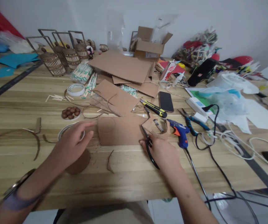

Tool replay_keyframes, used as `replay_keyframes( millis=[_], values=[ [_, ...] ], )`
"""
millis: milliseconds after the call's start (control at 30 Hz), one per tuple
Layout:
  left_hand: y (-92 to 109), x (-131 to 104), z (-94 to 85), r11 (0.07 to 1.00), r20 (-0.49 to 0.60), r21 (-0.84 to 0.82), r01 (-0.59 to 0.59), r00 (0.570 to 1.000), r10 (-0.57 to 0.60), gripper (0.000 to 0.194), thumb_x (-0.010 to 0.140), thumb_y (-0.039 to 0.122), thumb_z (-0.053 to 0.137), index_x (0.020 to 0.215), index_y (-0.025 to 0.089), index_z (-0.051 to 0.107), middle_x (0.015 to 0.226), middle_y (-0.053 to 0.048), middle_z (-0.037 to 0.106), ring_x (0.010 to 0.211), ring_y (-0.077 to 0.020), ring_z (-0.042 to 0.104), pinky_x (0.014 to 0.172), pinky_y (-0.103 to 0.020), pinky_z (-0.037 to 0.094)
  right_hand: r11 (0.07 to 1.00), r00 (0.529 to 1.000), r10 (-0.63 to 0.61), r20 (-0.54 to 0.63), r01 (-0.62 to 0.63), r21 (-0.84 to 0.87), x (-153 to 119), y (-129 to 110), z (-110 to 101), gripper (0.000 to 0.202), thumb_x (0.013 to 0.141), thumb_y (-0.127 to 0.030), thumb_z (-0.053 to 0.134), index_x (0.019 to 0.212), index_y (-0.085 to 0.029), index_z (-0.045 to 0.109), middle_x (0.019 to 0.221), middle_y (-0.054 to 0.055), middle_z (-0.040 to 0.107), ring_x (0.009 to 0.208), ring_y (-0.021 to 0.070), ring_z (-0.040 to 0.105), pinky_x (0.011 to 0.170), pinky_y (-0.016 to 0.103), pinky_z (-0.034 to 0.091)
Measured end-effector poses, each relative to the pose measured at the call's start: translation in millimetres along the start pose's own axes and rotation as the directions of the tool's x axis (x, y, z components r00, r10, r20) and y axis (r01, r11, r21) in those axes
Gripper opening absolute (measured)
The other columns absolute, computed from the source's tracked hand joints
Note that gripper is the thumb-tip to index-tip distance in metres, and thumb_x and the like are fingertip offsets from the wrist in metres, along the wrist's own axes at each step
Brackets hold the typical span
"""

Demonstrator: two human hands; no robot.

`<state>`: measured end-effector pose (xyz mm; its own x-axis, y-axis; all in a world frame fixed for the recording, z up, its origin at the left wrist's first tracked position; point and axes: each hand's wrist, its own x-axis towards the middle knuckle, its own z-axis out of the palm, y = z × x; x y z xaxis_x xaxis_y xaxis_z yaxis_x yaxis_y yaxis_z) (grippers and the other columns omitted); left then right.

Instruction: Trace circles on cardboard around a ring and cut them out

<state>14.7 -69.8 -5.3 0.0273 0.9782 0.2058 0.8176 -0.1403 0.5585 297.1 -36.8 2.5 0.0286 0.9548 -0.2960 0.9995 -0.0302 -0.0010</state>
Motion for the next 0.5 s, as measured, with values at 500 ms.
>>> replay_keyframes(
  millis=[500],
  values=[
    [-11.3, 96.1, 13.7, 0.95, 0.465, 0.159, -0.268, 0.869, 0.167, 0.035, 0.068, 0.047, 0.083, 0.083, 0.021, 0.065, 0.097, -0.013, 0.07, 0.109, -0.04, 0.054, 0.089, -0.045, 0.044, 0.997, 0.993, 0.018, -0.116, -0.009, 0.081, 0.2, 6.5, 16.5, 0.039, 0.1, -0.049, 0.057, 0.125, -0.022, 0.072, 0.096, 0.015, 0.082, 0.091, 0.0376, 0.079, 0.063, 0.036, 0.055]
  ],
)
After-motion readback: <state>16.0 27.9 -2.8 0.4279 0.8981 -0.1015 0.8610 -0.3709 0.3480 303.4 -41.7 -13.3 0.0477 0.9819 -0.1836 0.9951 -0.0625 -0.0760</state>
